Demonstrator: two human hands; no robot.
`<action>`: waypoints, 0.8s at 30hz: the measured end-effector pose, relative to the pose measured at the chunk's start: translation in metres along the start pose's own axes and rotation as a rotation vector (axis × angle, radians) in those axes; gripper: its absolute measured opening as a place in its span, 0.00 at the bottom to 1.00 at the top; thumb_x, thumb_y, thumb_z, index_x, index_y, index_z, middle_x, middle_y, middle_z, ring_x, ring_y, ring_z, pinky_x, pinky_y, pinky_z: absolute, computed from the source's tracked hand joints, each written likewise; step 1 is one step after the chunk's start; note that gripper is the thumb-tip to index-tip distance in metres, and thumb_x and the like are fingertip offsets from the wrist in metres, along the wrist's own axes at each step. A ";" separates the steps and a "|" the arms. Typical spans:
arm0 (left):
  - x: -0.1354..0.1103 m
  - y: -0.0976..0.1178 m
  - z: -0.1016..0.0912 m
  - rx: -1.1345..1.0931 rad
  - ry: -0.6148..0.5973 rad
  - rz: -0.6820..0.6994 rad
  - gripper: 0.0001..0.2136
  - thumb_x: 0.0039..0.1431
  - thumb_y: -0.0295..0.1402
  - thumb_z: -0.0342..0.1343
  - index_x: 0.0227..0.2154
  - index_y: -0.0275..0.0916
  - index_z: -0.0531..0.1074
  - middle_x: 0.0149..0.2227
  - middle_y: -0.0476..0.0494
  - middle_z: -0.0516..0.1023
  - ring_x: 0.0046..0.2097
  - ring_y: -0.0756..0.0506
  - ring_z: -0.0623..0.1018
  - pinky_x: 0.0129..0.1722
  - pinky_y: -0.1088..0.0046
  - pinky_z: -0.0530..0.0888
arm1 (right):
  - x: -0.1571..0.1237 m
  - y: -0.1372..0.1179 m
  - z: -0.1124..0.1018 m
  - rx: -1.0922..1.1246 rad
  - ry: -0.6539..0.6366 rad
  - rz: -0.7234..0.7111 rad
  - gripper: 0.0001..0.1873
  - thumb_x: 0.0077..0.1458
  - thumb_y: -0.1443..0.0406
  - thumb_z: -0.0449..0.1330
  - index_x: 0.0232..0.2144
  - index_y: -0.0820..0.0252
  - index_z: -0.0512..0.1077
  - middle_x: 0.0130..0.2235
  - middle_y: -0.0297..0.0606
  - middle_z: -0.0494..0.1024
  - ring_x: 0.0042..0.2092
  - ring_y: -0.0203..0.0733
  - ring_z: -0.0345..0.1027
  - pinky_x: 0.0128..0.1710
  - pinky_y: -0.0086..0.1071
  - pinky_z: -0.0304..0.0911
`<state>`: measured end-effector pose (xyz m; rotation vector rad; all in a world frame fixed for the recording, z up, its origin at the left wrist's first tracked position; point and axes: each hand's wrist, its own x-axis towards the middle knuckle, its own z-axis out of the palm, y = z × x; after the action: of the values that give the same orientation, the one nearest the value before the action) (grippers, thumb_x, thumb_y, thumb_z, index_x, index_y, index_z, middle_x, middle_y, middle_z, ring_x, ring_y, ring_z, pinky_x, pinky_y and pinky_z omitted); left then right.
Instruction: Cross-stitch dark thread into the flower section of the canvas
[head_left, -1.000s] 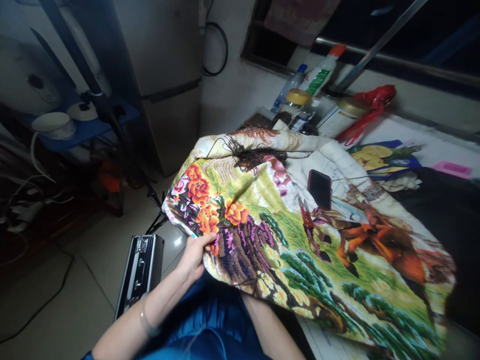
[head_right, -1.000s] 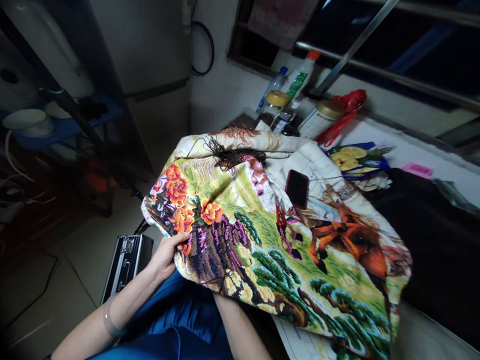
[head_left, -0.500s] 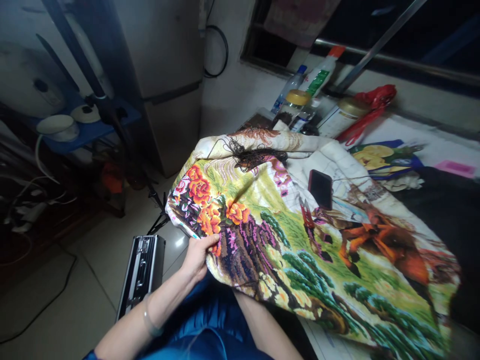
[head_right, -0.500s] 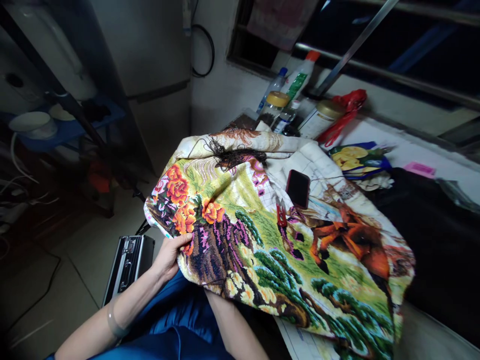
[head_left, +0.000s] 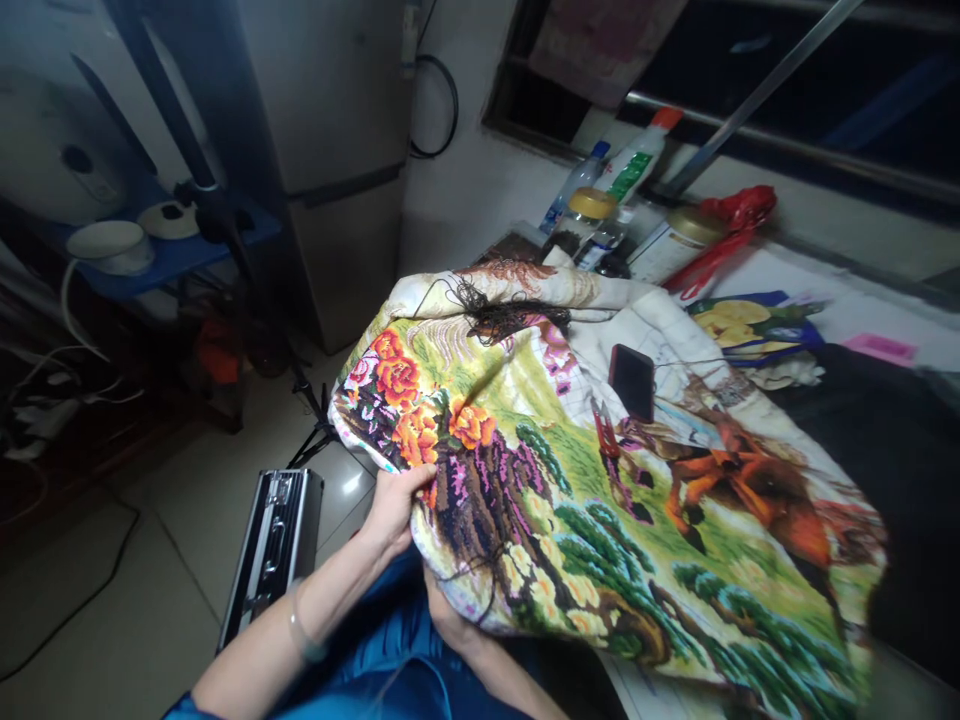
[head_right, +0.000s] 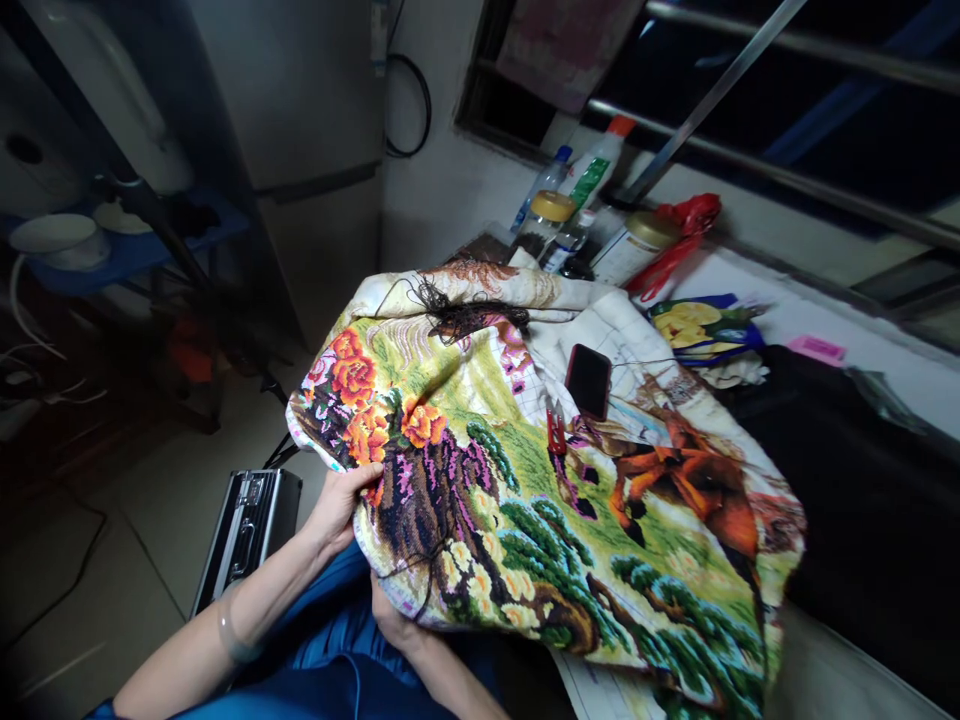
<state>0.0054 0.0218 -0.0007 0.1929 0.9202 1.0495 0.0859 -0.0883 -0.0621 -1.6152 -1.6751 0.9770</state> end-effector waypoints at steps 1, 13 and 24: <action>0.000 0.000 0.000 0.011 0.002 0.003 0.29 0.25 0.29 0.70 0.39 0.34 0.77 0.30 0.42 0.83 0.37 0.37 0.81 0.45 0.58 0.75 | -0.006 0.005 0.001 -0.016 -0.036 0.003 0.17 0.61 0.57 0.56 0.46 0.61 0.75 0.45 0.41 0.77 0.43 0.45 0.74 0.44 0.37 0.72; 0.021 -0.018 -0.017 0.098 0.054 0.196 0.27 0.28 0.29 0.69 0.40 0.35 0.77 0.32 0.42 0.83 0.38 0.39 0.81 0.47 0.60 0.74 | -0.023 -0.045 -0.089 0.075 -0.559 0.178 0.29 0.54 0.65 0.59 0.58 0.48 0.66 0.64 0.43 0.60 0.37 0.37 0.75 0.48 0.34 0.69; 0.009 -0.008 -0.015 0.029 0.001 0.150 0.31 0.27 0.26 0.72 0.42 0.35 0.76 0.35 0.41 0.83 0.40 0.40 0.81 0.48 0.61 0.74 | 0.065 -0.061 -0.125 0.002 0.341 -0.003 0.13 0.53 0.61 0.59 0.37 0.61 0.78 0.34 0.41 0.78 0.26 0.36 0.68 0.27 0.29 0.67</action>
<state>0.0012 0.0209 -0.0189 0.2889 0.9330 1.1756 0.1516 -0.0104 0.0526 -1.6697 -1.4416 0.6552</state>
